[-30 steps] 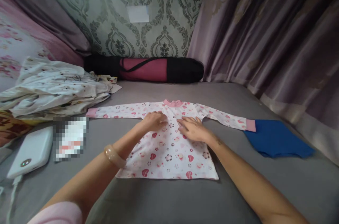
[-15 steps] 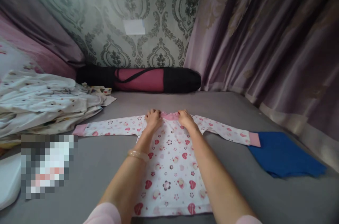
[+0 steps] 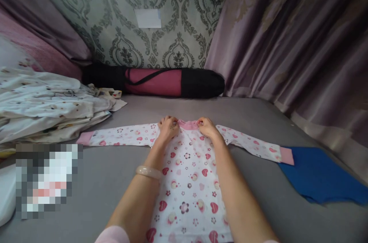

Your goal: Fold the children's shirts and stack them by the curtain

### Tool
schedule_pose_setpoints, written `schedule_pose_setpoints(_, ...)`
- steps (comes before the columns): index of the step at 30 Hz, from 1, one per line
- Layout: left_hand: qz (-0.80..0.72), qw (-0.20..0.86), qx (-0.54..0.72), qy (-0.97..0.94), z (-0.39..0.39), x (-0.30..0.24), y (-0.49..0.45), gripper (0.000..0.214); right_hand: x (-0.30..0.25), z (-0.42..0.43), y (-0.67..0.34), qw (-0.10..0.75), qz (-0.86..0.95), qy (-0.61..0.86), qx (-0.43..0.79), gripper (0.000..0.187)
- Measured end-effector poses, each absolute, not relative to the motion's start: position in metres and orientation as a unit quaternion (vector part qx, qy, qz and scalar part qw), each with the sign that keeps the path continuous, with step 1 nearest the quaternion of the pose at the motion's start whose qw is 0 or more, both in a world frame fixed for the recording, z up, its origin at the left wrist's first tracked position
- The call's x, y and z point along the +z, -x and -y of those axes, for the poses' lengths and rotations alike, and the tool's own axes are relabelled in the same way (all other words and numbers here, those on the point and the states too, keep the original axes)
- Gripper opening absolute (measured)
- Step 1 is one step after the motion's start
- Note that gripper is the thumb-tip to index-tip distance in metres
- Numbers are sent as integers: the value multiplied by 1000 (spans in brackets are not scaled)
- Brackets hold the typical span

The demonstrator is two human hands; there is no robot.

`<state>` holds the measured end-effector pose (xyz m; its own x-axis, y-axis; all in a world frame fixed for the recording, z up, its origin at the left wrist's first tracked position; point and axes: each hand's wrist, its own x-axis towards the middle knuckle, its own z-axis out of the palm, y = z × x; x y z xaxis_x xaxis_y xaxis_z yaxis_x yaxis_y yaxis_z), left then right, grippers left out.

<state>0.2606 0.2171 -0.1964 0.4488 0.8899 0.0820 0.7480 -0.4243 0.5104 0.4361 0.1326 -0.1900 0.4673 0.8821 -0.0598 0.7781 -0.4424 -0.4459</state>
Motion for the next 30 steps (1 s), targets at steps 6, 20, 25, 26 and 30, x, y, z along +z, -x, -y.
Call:
schedule_pose_setpoints(6,-465,157,186,-851,-221,-205,-261,27,-187,-129,-424,180,429,879,106,25)
schedule_pose_setpoints(20,-533,66,155,-829,-219,-209,-262,31,-205,-125,-401,204,425,880,-46,18)
schedule_pose_setpoints(25,-533,57,150,-830,-219,-211,-261,33,-209,-126,-403,204,433,877,-36,20)
schedule_pose_setpoints(26,-533,58,150,-831,-219,-211,-260,33,-210,-126,-404,206,434,876,-36,21)
schedule_pose_setpoints(30,-525,68,152,-835,-221,-210,-258,33,-213,-127,-407,222,432,874,-35,23)
